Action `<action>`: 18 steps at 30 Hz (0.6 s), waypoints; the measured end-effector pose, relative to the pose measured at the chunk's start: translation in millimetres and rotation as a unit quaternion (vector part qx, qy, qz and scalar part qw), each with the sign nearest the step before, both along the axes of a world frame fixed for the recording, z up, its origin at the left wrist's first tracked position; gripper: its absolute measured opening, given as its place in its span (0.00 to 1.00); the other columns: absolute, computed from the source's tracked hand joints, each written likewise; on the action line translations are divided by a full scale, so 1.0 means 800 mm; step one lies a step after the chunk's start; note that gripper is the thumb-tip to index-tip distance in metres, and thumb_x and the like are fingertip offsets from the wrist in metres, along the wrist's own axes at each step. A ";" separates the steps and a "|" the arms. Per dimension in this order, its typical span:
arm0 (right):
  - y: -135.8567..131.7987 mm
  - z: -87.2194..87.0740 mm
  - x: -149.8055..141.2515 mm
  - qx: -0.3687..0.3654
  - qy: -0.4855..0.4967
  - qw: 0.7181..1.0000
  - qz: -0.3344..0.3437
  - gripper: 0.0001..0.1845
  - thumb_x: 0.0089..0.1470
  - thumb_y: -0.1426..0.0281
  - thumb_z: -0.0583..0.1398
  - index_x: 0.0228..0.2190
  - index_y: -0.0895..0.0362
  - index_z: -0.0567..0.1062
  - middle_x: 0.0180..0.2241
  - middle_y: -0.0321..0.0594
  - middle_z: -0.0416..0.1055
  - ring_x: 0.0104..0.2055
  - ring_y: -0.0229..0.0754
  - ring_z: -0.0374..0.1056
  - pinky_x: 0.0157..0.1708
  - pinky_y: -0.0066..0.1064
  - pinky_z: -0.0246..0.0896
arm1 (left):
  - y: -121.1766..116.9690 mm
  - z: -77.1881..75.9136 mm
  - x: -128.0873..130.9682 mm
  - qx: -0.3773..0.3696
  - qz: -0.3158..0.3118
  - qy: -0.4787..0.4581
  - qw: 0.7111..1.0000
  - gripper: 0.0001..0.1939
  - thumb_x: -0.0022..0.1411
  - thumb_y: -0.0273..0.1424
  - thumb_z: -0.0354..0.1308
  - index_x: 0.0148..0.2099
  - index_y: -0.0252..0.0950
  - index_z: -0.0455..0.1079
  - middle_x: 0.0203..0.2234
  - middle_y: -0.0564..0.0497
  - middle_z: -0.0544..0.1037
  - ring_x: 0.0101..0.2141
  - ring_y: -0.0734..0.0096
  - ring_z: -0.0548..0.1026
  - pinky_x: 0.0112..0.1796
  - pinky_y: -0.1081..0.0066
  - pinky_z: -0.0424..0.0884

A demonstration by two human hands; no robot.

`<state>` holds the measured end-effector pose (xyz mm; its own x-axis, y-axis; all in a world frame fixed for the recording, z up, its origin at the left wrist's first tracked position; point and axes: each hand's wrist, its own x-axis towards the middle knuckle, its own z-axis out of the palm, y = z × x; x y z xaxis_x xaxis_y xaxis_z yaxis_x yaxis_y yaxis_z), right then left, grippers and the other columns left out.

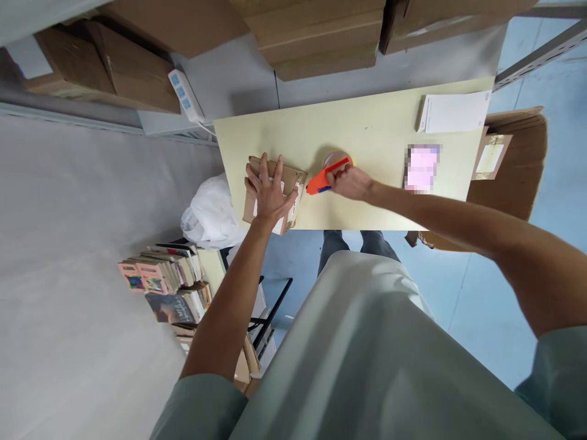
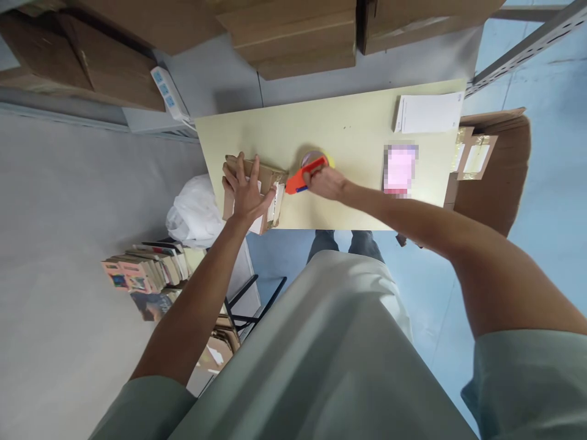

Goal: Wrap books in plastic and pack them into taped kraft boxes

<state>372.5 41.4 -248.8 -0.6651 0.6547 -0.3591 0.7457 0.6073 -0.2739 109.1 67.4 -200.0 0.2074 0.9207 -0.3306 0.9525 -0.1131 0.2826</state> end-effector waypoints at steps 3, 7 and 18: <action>0.034 0.014 0.048 0.036 -0.056 0.997 -0.031 0.27 0.73 0.78 0.41 0.63 0.79 0.66 0.45 0.64 0.83 0.43 0.52 0.79 0.47 0.41 0.64 | -0.003 0.001 0.001 -0.009 -0.017 0.005 1.000 0.51 0.65 0.57 0.65 0.82 0.43 0.58 0.83 0.39 0.46 0.79 0.21 0.34 0.72 0.22 0.35; 0.060 0.040 0.065 0.041 -0.102 0.994 -0.004 0.28 0.71 0.81 0.40 0.65 0.81 0.63 0.42 0.63 0.82 0.43 0.52 0.78 0.46 0.41 0.60 | -0.008 0.004 0.002 -0.013 -0.053 0.007 0.998 0.51 0.65 0.55 0.67 0.82 0.42 0.58 0.83 0.39 0.45 0.79 0.20 0.34 0.71 0.21 0.36; 0.052 0.035 0.004 -0.003 -0.035 0.999 0.022 0.34 0.67 0.82 0.42 0.70 0.75 0.63 0.47 0.62 0.81 0.46 0.58 0.78 0.46 0.47 0.63 | -0.016 -0.005 -0.008 -0.032 -0.038 -0.063 0.997 0.64 0.68 0.62 0.62 0.85 0.30 0.36 0.82 0.29 0.32 0.81 0.39 0.29 0.77 0.36 0.34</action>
<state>375.3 83.1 -220.7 -0.6664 0.6231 -0.4096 0.7357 0.6388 -0.2253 103.0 54.3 -204.2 0.3201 0.8786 -0.3543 0.8981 -0.1623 0.4088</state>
